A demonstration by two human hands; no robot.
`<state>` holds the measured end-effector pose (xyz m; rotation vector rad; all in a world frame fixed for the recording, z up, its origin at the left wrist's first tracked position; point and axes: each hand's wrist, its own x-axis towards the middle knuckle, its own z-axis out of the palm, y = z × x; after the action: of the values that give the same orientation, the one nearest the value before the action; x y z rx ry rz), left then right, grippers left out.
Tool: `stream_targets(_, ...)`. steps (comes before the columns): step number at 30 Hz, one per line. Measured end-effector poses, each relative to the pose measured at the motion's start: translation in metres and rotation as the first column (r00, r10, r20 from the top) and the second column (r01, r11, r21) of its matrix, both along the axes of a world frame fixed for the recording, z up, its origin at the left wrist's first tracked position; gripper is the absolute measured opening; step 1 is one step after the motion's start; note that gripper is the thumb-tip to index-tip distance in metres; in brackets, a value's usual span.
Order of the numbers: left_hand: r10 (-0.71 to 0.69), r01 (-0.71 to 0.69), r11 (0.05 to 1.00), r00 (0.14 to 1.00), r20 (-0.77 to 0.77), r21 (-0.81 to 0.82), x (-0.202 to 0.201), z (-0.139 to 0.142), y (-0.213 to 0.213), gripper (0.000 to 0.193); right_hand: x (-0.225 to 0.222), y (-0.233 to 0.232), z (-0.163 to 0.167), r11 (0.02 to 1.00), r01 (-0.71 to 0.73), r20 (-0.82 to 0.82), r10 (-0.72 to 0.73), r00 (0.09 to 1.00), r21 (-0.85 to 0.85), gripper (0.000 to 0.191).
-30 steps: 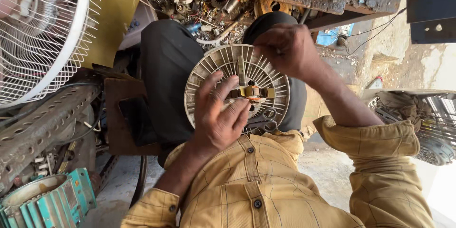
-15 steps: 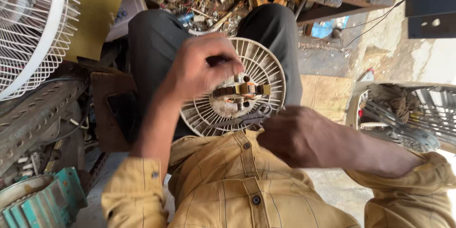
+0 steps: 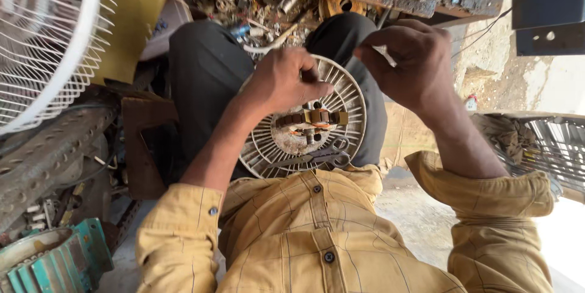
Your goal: The person winds copper wire onto a motor stator by hand, repeatedly looping the wire around the stator slots. The person uses pliers to cut the wire and tuck the ends into the slots.
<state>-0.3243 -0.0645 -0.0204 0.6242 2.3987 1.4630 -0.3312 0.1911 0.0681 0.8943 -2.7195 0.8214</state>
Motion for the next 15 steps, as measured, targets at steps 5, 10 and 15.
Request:
stream_targets(5,-0.078,0.108,0.975,0.985,-0.156,0.195,-0.015,-0.016,0.001,0.018,0.019,0.005,-0.004,0.978,-0.193,-0.008,0.194,0.981,0.081,0.009)
stream_targets(10,-0.215,0.215,0.97,0.977,-0.017,0.117,-0.019,0.02,-0.013,0.016,0.066,-0.036,0.027,0.764,-0.639,0.288,0.596,0.75,0.084,0.007)
stream_targets(15,-0.008,0.166,0.896,0.934,-0.357,0.412,0.051,0.072,-0.016,0.024,0.053,-0.048,0.059,0.779,-0.626,0.054,0.627,0.777,-0.032,0.026)
